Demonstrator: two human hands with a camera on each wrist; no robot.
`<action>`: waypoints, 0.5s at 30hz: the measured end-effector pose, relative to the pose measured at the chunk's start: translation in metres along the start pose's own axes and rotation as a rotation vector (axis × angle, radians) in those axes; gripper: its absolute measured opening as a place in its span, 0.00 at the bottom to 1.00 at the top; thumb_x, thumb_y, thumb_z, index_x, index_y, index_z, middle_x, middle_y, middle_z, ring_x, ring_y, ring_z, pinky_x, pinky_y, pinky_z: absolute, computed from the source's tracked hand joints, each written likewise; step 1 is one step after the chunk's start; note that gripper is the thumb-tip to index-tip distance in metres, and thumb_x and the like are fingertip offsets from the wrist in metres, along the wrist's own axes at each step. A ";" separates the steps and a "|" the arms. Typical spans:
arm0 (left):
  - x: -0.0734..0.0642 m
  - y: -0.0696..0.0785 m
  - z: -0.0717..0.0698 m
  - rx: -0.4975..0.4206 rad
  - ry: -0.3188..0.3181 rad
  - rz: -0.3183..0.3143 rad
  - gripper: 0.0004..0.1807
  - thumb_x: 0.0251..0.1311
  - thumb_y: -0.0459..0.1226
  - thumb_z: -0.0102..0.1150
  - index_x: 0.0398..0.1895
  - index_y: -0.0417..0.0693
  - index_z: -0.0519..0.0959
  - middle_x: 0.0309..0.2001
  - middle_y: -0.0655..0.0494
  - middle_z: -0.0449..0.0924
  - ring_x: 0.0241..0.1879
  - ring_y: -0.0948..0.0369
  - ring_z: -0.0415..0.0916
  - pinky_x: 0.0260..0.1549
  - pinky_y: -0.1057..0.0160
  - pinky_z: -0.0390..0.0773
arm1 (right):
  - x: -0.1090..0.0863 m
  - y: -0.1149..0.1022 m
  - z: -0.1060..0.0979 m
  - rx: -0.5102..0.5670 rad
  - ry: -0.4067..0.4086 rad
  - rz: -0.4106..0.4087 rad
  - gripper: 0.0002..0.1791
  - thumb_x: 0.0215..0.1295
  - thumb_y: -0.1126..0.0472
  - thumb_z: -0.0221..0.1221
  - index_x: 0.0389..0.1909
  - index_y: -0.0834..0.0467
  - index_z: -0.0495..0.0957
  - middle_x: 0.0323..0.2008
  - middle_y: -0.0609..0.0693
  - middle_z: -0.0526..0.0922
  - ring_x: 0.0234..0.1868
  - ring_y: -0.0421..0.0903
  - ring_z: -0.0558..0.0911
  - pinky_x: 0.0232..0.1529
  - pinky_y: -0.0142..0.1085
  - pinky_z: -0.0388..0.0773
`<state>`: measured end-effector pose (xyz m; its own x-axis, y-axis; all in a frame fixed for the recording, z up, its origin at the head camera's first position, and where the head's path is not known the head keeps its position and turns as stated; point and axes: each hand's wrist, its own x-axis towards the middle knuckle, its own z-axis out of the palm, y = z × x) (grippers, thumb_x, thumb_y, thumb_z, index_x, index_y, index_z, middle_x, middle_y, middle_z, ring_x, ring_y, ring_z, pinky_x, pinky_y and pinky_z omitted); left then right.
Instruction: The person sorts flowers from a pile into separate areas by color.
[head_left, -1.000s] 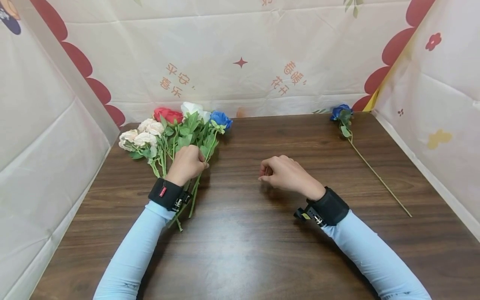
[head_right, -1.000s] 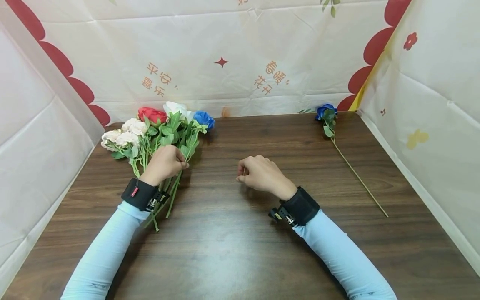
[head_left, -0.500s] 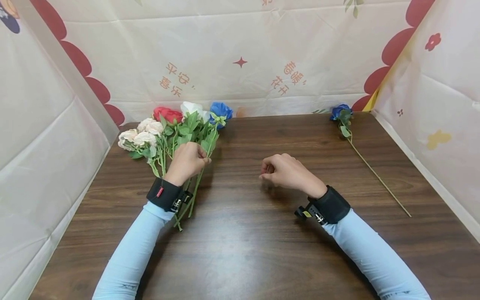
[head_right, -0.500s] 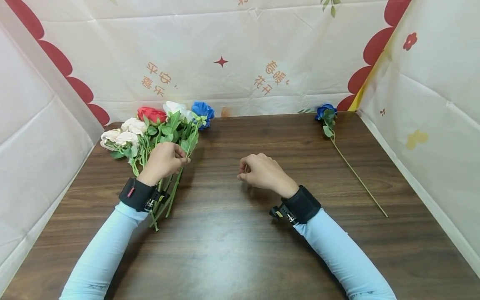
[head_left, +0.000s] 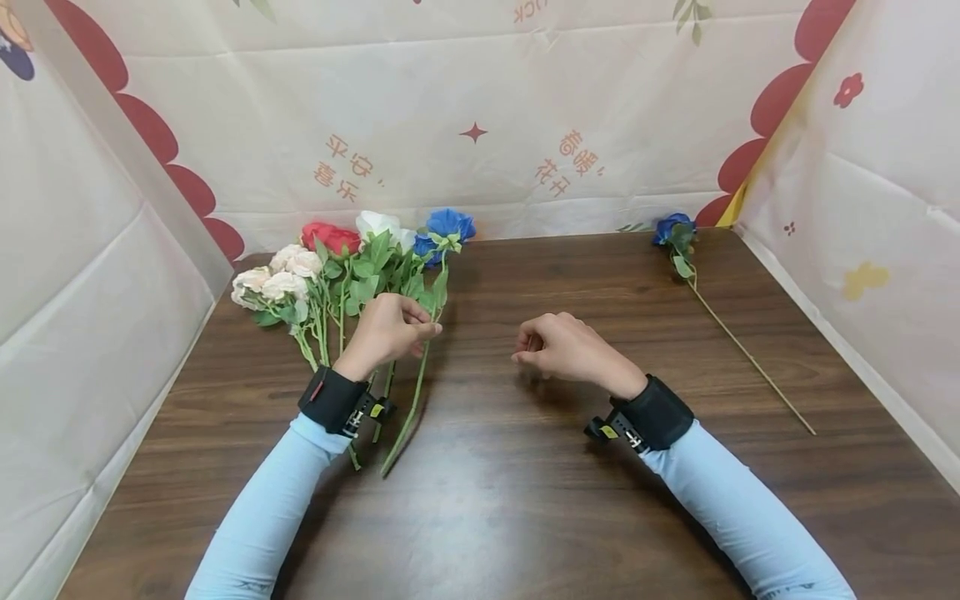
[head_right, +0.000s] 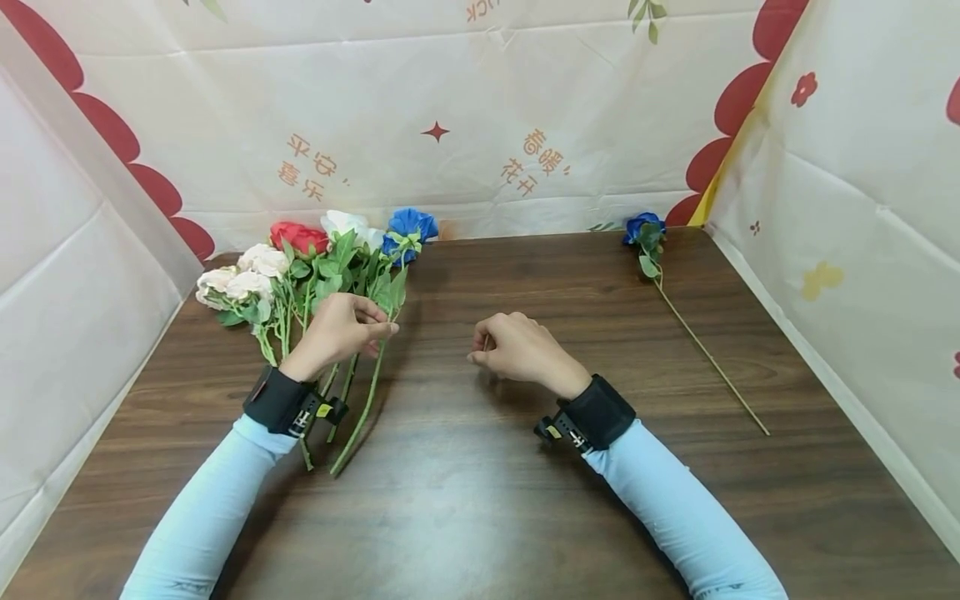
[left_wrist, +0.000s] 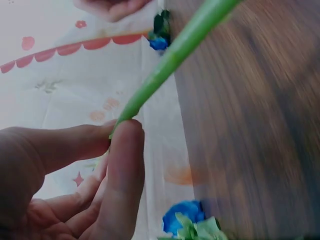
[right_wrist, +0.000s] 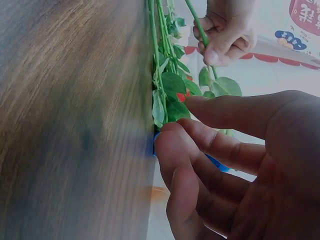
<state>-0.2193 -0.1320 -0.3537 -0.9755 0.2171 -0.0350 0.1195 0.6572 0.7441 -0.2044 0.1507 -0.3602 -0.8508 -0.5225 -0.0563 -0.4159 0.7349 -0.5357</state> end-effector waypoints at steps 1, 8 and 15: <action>-0.001 0.001 0.001 -0.024 -0.001 0.002 0.10 0.57 0.44 0.66 0.33 0.48 0.84 0.24 0.52 0.86 0.24 0.49 0.85 0.25 0.57 0.82 | 0.000 -0.001 0.000 -0.002 0.000 0.000 0.06 0.65 0.54 0.61 0.31 0.51 0.82 0.21 0.48 0.82 0.16 0.41 0.77 0.22 0.35 0.72; -0.007 0.013 0.010 -0.220 -0.029 0.040 0.09 0.56 0.39 0.68 0.35 0.43 0.82 0.27 0.45 0.85 0.24 0.45 0.84 0.31 0.47 0.83 | 0.000 -0.011 0.002 -0.010 0.012 -0.012 0.07 0.65 0.53 0.60 0.31 0.51 0.82 0.21 0.46 0.82 0.16 0.40 0.77 0.22 0.35 0.72; -0.011 0.023 0.024 -0.295 -0.055 0.053 0.09 0.55 0.39 0.69 0.34 0.42 0.82 0.27 0.44 0.85 0.26 0.40 0.83 0.29 0.47 0.83 | 0.000 -0.020 0.007 0.050 0.051 -0.062 0.07 0.66 0.51 0.59 0.33 0.49 0.80 0.24 0.48 0.84 0.17 0.39 0.78 0.22 0.35 0.74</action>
<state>-0.2018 -0.1018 -0.3522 -0.9569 0.2895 -0.0214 0.1032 0.4080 0.9071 -0.1942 0.1334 -0.3553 -0.8399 -0.5424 0.0204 -0.4525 0.6791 -0.5780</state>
